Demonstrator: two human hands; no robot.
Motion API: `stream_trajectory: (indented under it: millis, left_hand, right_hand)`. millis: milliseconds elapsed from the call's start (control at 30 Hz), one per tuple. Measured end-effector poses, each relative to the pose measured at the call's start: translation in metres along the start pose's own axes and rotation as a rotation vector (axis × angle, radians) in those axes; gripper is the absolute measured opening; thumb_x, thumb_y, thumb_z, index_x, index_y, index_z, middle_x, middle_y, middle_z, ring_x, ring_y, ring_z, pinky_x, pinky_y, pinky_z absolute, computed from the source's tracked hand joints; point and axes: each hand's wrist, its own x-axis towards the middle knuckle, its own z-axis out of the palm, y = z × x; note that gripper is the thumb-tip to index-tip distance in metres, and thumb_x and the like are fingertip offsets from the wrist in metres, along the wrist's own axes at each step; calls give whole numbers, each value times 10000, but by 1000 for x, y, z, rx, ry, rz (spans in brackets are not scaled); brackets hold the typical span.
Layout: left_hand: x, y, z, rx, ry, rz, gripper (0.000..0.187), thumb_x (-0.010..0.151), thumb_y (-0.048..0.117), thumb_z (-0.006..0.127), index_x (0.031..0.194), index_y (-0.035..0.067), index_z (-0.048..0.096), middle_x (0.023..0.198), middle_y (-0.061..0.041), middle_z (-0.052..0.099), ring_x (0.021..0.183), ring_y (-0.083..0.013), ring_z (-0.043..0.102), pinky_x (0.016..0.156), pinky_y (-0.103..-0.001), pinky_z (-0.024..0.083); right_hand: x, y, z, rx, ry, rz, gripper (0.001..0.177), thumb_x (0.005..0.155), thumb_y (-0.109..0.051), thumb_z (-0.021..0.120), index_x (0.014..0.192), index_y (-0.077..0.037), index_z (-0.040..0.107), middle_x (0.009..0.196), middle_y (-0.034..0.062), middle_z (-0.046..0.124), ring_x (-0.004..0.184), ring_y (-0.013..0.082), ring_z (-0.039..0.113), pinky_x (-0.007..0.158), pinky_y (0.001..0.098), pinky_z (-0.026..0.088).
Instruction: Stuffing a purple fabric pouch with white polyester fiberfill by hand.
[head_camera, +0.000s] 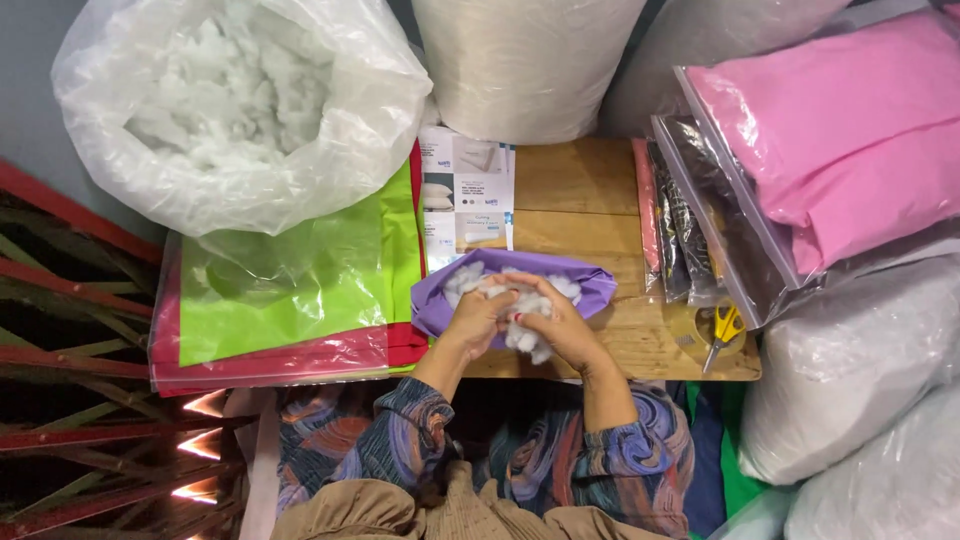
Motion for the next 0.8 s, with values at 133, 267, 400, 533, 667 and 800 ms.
stream_trajectory:
  millis: [133, 267, 400, 533, 667, 800]
  left_hand:
    - [-2, 8, 0, -28, 59, 21, 328, 799, 25, 793, 1100, 118, 698, 849, -64, 741, 586, -174, 702, 523, -332, 614]
    - [-11, 19, -1, -6, 118, 88, 186, 881, 30, 673, 1040, 123, 656, 1042, -54, 655, 908, -167, 642, 757, -267, 584]
    - [-16, 24, -2, -84, 134, 62, 191, 896, 24, 673, 1061, 98, 611, 1125, -83, 612, 1038, -208, 624, 948, -383, 595]
    - [-13, 16, 0, -98, 133, 41, 245, 903, 61, 692, 1119, 118, 594, 1118, -62, 608, 1032, -200, 654, 959, -394, 587]
    - [-14, 17, 8, -145, 86, 54, 260, 869, 62, 748, 1050, 107, 567, 1041, -56, 593, 978, -212, 674, 901, -402, 625]
    - [-28, 22, 25, -111, 38, 57, 316, 837, 91, 806, 1039, 104, 563, 1021, -35, 585, 978, -210, 685, 866, -385, 643]
  right_hand:
    - [12, 2, -5, 93, -23, -9, 792, 787, -45, 779, 1514, -231, 527, 1282, 88, 677, 1052, 172, 635, 879, 345, 589]
    - [22, 9, -21, 140, 75, -49, 804, 787, -62, 773, 1525, -202, 487, 1454, 141, 512, 1214, 264, 602, 1002, 392, 541]
    - [30, 20, -33, 146, 138, -68, 724, 813, -61, 736, 1494, -166, 515, 1436, 164, 487, 1238, 281, 599, 998, 368, 542]
    - [39, 42, -34, 120, 130, -76, 674, 821, -78, 762, 1462, -137, 563, 1434, 205, 510, 1277, 335, 583, 1026, 411, 521]
    - [43, 49, -42, 149, 317, -134, 561, 803, 18, 722, 1345, -109, 655, 1281, 139, 640, 1167, 243, 683, 950, 308, 567]
    - [50, 59, -48, 279, 458, -213, 489, 811, 14, 740, 1280, -100, 667, 1181, 75, 670, 1112, 182, 714, 908, 242, 582]
